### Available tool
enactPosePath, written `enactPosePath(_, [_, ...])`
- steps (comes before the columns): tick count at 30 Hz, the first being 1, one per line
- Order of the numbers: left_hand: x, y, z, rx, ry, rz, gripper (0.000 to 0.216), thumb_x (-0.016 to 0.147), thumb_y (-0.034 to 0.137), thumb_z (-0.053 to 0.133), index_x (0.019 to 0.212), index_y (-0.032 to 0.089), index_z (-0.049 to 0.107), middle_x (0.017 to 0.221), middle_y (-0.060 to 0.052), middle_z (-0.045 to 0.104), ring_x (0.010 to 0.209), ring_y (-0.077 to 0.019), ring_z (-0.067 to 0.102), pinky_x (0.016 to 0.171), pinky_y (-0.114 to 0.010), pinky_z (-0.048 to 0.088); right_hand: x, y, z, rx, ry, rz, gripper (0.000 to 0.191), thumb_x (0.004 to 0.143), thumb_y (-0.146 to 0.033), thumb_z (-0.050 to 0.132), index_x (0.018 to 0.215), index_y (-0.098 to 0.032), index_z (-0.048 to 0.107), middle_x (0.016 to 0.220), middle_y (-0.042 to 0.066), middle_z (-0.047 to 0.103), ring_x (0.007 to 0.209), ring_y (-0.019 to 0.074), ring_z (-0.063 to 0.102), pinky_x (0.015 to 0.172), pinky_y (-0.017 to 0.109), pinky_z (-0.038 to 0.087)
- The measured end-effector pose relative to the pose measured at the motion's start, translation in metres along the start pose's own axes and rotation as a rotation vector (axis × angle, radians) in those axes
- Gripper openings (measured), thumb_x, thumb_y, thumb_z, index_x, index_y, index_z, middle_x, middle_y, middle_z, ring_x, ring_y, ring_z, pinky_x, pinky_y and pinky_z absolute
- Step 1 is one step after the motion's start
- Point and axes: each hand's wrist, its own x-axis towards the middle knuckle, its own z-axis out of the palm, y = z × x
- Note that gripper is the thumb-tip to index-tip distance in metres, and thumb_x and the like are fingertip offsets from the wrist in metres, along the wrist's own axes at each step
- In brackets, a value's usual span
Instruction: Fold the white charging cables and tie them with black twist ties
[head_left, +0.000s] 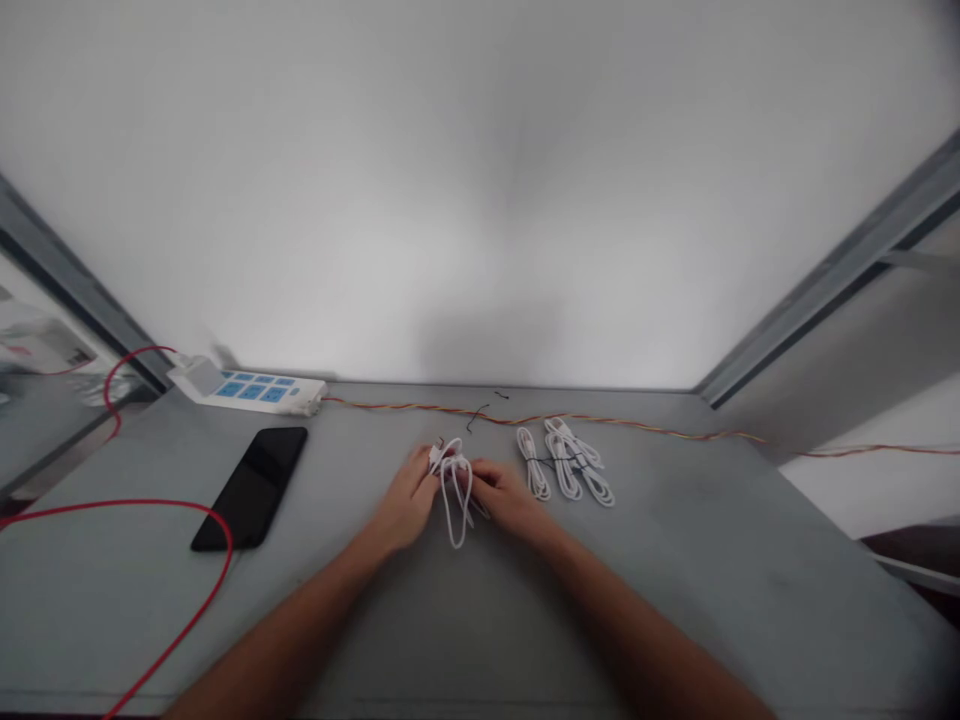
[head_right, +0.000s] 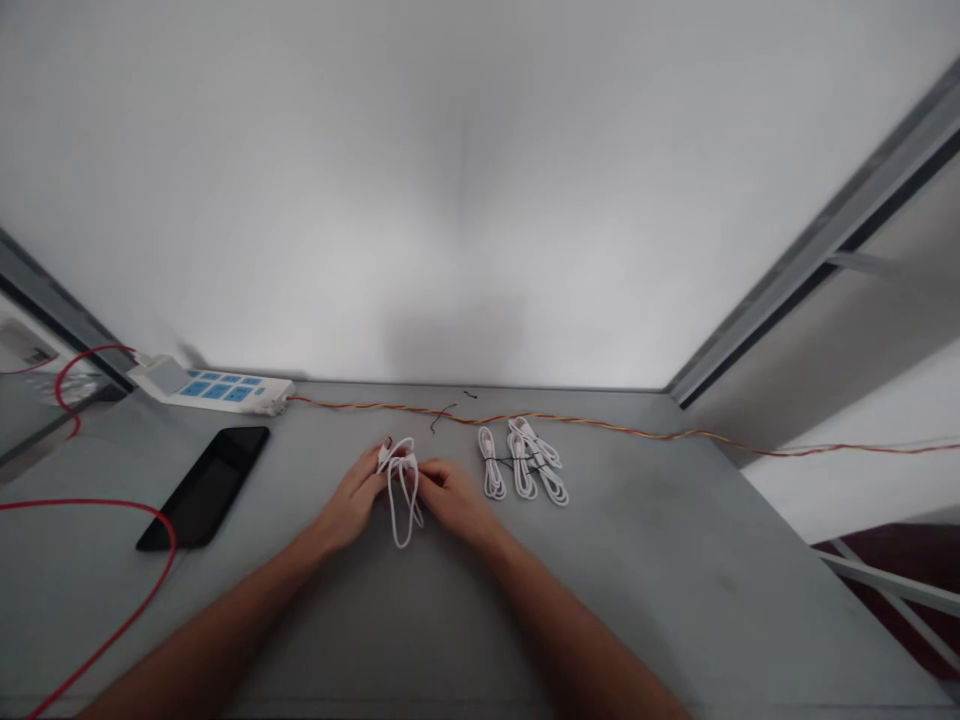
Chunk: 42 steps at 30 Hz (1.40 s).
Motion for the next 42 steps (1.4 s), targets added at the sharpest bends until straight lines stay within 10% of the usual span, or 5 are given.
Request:
enactPosePath(10, [0.006,-0.003,0.006,-0.477,-0.119,-0.436,0.047,0.084,0.050,0.042,0.110,0.015,0.057,0.090,-0.010,0.069,0.064,-0.0195,0.065,0.042,-0.022,0.040,0.002,0.001,-0.003,0.186,0.086,0.128,0.040,0.075,-0.055,0.057,0.064,-0.017,0.058,0.051,-0.005,0.044,0.040,0.0076,0.038,0.039,0.022,0.032])
enactPosePath(19, [0.001,0.004,0.005,-0.161,-0.231,-0.210,0.041,0.073,0.032,0.068,0.109,0.016,0.055,0.090,-0.004,0.067,0.081,-0.0174,0.062,0.071,-0.027,0.048,0.000,-0.001,0.002,0.268,0.008,0.139,0.030,0.077,-0.045,0.058,0.089,-0.018,0.066,0.061,-0.002,0.058,0.045,0.0078,0.046,0.045,0.021,0.039])
enactPosePath(35, [-0.006,0.002,0.002,0.502,-0.176,-0.030,0.025,0.087,0.035,0.045,0.101,0.018,0.056,0.081,-0.008,0.066,0.072,-0.0236,0.062,0.065,-0.030,0.041,-0.007,0.000,0.000,0.072,0.050,-0.073,0.047,0.082,-0.045,0.058,0.121,-0.020,0.049,0.077,-0.001,0.055,0.061,0.0115,0.050,0.054,0.024,0.041])
enactPosePath(42, [-0.008,-0.002,0.004,0.693,-0.245,-0.024,0.032,0.082,0.029,0.050,0.111,0.017,0.058,0.082,-0.012,0.069,0.073,-0.0290,0.065,0.067,-0.034,0.043,-0.010,0.001,0.005,-0.166,0.066,-0.056,0.028,0.083,-0.044,0.058,0.097,-0.021,0.057,0.074,-0.001,0.059,0.064,0.0141,0.054,0.058,0.026,0.040])
